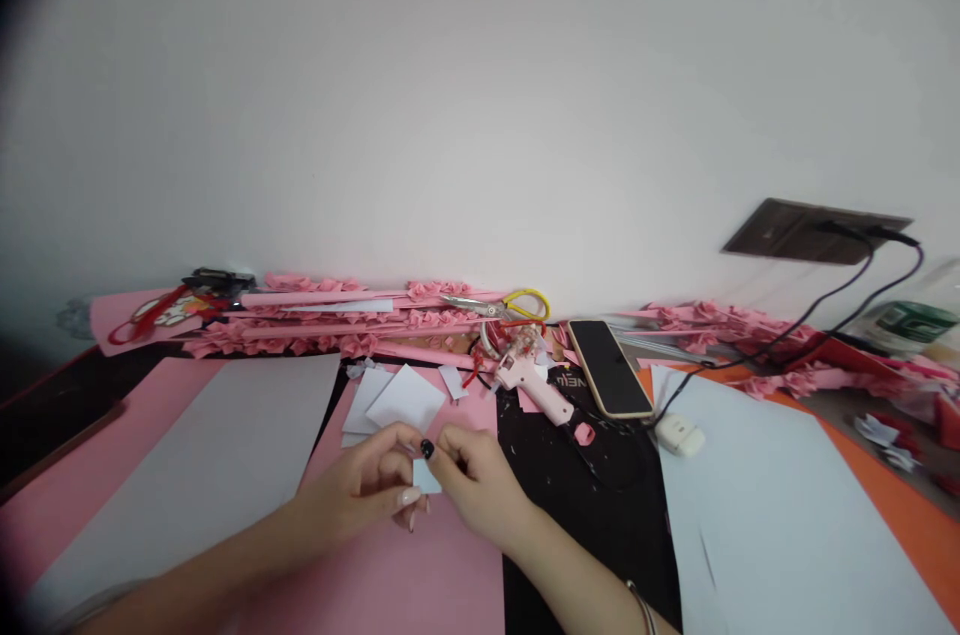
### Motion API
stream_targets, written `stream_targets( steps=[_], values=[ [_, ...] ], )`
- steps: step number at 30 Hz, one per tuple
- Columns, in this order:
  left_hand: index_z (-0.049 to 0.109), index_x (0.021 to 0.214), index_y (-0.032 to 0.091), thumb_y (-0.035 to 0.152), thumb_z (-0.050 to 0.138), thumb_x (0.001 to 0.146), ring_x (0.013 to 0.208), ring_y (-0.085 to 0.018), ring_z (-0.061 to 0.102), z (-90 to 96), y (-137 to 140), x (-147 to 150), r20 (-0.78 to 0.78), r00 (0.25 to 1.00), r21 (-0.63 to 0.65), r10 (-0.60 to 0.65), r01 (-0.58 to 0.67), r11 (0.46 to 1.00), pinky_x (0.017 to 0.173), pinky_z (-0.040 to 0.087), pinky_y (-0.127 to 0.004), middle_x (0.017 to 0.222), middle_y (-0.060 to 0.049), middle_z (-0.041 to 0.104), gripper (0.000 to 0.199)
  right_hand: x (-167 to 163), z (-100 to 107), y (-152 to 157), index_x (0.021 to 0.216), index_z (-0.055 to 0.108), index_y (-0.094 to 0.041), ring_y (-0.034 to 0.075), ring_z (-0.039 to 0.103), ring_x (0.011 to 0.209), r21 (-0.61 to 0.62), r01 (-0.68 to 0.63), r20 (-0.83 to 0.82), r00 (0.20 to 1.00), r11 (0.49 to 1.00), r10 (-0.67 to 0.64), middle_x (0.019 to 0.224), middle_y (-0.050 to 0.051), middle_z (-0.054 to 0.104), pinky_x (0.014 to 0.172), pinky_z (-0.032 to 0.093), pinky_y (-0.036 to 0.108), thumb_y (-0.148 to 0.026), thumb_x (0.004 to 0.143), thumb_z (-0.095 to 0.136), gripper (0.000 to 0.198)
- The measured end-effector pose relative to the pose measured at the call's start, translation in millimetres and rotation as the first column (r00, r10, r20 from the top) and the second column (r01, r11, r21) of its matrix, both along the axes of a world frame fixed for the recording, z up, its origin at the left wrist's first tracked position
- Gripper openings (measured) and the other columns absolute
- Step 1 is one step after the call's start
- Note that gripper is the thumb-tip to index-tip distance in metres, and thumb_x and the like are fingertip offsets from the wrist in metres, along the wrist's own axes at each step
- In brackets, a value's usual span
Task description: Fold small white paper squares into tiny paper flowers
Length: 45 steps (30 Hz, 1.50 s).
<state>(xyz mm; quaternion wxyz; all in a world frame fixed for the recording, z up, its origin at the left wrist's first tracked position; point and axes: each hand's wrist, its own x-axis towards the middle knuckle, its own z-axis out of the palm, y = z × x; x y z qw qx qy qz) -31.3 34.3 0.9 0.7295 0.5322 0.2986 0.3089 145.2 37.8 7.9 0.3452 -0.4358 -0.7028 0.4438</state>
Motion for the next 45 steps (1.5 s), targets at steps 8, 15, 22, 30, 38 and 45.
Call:
stream_targets(
  steps=[8, 15, 22, 30, 38, 45],
  values=[
    [0.045, 0.106, 0.022, 0.025, 0.056, 0.083, 0.063, -0.011, 0.057, -1.9, 2, -1, 0.028, 0.988, 0.056, 0.152, -0.154, 0.987, 0.065, 0.05, -0.028, 0.074, 0.002, 0.059, 0.025, -2, 0, 0, 0.057, 0.036, -0.019, 0.008, 0.028, 0.043, -0.101, 0.059, -0.101, 0.992, 0.993, -0.069, 0.048, -0.006, 0.035, 0.042, 0.022, 0.021, -0.042, 0.09, 0.04, 0.04],
    [0.057, 0.11, 0.02, 0.029, 0.056, 0.082, 0.084, -0.018, 0.06, 5.4, 7, -1, -0.037, 0.989, 0.094, 0.147, -0.143, 0.985, 0.078, 0.048, -0.032, 0.097, -0.005, 0.064, 0.029, -3, 0, -1, 0.06, 0.044, -0.017, 0.008, 0.034, 0.042, -0.075, 0.103, -0.128, 0.985, 0.992, -0.112, 0.047, -0.005, 0.043, 0.044, 0.026, 0.021, -0.042, 0.091, 0.04, 0.04],
    [0.065, 0.105, 0.022, 0.033, 0.05, 0.086, 0.094, -0.02, 0.061, 8.3, 7, -1, -0.054, 0.991, 0.104, 0.123, -0.117, 0.988, 0.091, 0.044, -0.034, 0.101, -0.004, 0.068, 0.027, -3, 0, -1, 0.065, 0.05, -0.016, 0.008, 0.038, 0.042, -0.046, 0.073, -0.039, 0.996, 0.996, -0.075, 0.049, -0.004, 0.046, 0.044, 0.03, 0.02, -0.037, 0.092, 0.039, 0.036],
    [0.064, 0.107, 0.019, 0.029, 0.047, 0.087, 0.089, -0.019, 0.062, 15.3, 4, -1, -0.06, 0.986, 0.123, 0.159, -0.15, 0.981, 0.087, 0.047, -0.032, 0.098, -0.005, 0.068, 0.028, -3, -3, -3, 0.059, 0.044, -0.017, 0.007, 0.039, 0.043, 0.021, 0.01, 0.06, 0.998, 1.0, -0.011, 0.051, -0.004, 0.044, 0.044, 0.03, 0.018, -0.022, 0.091, 0.038, 0.033],
    [0.064, 0.108, 0.022, 0.032, 0.051, 0.084, 0.099, -0.021, 0.059, 8.8, 3, -2, -0.131, 0.965, 0.149, 0.225, -0.206, 0.967, 0.088, 0.048, -0.032, 0.106, -0.003, 0.067, 0.028, -3, -4, -2, 0.06, 0.044, -0.018, 0.008, 0.038, 0.045, 0.06, 0.042, 0.098, 0.994, 0.997, -0.048, 0.051, -0.005, 0.041, 0.045, 0.029, 0.019, -0.02, 0.087, 0.043, 0.027],
    [0.061, 0.114, 0.028, 0.035, 0.05, 0.084, 0.088, -0.02, 0.064, 5.5, 2, -3, -0.219, 0.952, 0.095, 0.215, -0.198, 0.976, 0.078, 0.052, -0.032, 0.099, 0.0, 0.068, 0.033, -4, -1, -1, 0.093, 0.051, -0.018, 0.01, 0.046, 0.05, 0.122, 0.162, 0.022, 0.986, 0.979, -0.166, 0.06, -0.004, 0.051, 0.048, 0.036, 0.019, -0.013, 0.076, 0.054, 0.017]
  ],
)
